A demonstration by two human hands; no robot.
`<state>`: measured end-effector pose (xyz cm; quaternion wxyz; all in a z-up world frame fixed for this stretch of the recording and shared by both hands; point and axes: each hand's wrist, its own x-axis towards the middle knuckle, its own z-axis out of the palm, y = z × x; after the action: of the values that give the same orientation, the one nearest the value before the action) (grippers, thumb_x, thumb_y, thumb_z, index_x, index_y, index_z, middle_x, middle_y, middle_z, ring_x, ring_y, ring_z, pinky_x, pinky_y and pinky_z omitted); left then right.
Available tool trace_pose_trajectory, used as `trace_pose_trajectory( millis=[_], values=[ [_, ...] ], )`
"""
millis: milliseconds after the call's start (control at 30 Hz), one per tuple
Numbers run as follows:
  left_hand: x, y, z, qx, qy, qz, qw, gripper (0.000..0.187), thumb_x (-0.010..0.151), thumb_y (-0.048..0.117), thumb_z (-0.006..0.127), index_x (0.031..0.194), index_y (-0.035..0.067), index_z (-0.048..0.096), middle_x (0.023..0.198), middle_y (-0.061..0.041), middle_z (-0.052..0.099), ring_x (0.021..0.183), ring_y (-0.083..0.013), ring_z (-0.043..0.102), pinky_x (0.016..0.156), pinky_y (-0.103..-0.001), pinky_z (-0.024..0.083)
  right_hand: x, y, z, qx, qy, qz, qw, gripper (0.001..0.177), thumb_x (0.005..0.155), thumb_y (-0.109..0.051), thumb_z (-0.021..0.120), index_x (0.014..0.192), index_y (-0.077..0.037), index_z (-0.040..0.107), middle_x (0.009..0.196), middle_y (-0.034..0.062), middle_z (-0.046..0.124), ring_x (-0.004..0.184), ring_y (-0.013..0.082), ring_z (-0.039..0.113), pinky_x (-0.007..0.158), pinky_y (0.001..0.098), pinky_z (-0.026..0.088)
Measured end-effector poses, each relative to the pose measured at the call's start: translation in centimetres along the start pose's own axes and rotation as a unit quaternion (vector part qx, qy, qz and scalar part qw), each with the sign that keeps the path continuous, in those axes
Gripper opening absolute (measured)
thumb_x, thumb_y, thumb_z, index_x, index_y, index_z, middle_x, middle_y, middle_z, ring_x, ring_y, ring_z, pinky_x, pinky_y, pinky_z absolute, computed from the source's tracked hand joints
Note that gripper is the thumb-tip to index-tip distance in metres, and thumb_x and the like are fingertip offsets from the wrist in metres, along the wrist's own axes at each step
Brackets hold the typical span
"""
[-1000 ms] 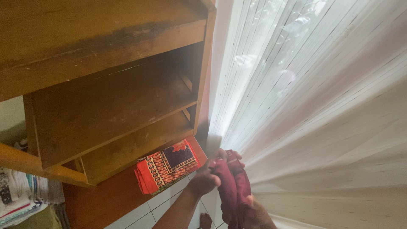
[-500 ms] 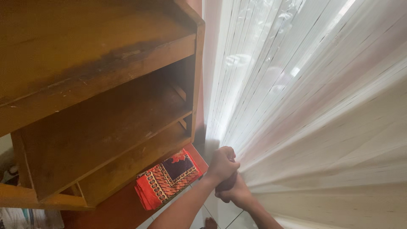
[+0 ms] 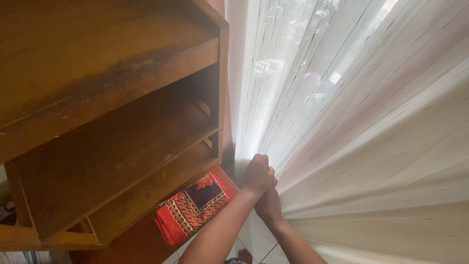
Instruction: The person wipes the surfaces of a wooden shelving unit with a maroon cloth. They clean the top shelf, the middle shelf, and the bottom shelf, moving the cloth back and forth to remove dust or dirt. The person also wipes the vertical supports of the unit.
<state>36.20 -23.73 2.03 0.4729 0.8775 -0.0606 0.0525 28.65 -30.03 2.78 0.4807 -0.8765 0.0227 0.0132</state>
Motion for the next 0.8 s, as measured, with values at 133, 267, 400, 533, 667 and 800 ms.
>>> trace_pose_trajectory(
  millis=[133, 267, 400, 533, 667, 800],
  values=[
    [1.9, -0.7, -0.1, 0.016, 0.029, 0.006, 0.999, 0.012, 0.083, 0.008, 0.066, 0.084, -0.001, 0.059, 0.098, -0.023, 0.063, 0.088, -0.0402, 0.064, 0.077, -0.049, 0.053, 1.8, -1.1, 0.1, -0.044, 0.012, -0.039, 0.998, 0.048, 0.088, -0.030, 0.066, 0.122, 0.002, 0.056, 0.108, 0.0240, 0.070, 0.102, 0.0424, 0.069, 0.080, 0.0514, 0.054],
    [3.2, -2.5, -0.4, 0.034, 0.082, 0.015, 0.996, 0.010, 0.082, 0.006, 0.065, 0.082, -0.002, 0.060, 0.097, -0.022, 0.063, 0.089, -0.0402, 0.064, 0.079, -0.049, 0.053, 3.8, -2.0, 1.1, -0.092, 0.019, -0.070, 0.993, 0.055, 0.088, -0.029, 0.067, 0.129, 0.003, 0.048, 0.110, 0.0259, 0.068, 0.097, 0.0437, 0.069, 0.079, 0.0520, 0.054],
    [4.0, -4.4, -0.3, 0.077, 0.121, 0.049, 0.988, 0.010, 0.084, 0.008, 0.066, 0.087, -0.001, 0.062, 0.100, -0.020, 0.064, 0.094, -0.0392, 0.064, 0.082, -0.048, 0.053, 4.8, -0.3, 2.9, -0.184, 0.110, -0.212, 0.953, 0.070, 0.082, -0.023, 0.068, 0.139, 0.008, 0.041, 0.117, 0.0326, 0.063, 0.088, 0.0453, 0.068, 0.072, 0.0511, 0.056],
    [1.0, -5.5, 0.0, 0.184, 0.017, 0.011, 0.983, 0.030, 0.094, 0.021, 0.068, 0.109, -0.003, 0.058, 0.117, -0.020, 0.060, 0.102, -0.0392, 0.063, 0.087, -0.049, 0.053, 4.3, 3.0, 3.2, -0.228, 0.022, -0.085, 0.970, 0.072, 0.088, -0.031, 0.072, 0.140, 0.006, 0.039, 0.112, 0.0240, 0.068, 0.097, 0.0409, 0.070, 0.080, 0.0488, 0.057],
    [-3.6, -8.3, -1.0, 0.088, -0.085, -0.002, 0.992, 0.067, 0.084, 0.024, 0.076, 0.136, -0.004, 0.045, 0.136, -0.024, 0.052, 0.118, -0.0392, 0.060, 0.096, -0.046, 0.051, 1.9, 8.0, 1.8, -0.101, -0.092, 0.052, 0.989, 0.094, 0.072, -0.035, 0.088, 0.140, 0.003, 0.034, 0.112, 0.0203, 0.068, 0.105, 0.0336, 0.070, 0.087, 0.0429, 0.057],
    [-7.1, -10.6, -0.6, 0.003, -0.078, -0.165, 0.983, 0.082, 0.081, 0.039, 0.084, 0.139, -0.001, 0.042, 0.139, -0.022, 0.054, 0.127, -0.0307, 0.059, 0.105, -0.040, 0.050, -0.5, 13.7, 1.8, 0.225, -0.111, 0.176, 0.952, 0.065, 0.081, -0.024, 0.074, 0.136, -0.001, 0.048, 0.112, 0.0157, 0.073, 0.102, 0.0251, 0.073, 0.090, 0.0392, 0.059]
  ],
)
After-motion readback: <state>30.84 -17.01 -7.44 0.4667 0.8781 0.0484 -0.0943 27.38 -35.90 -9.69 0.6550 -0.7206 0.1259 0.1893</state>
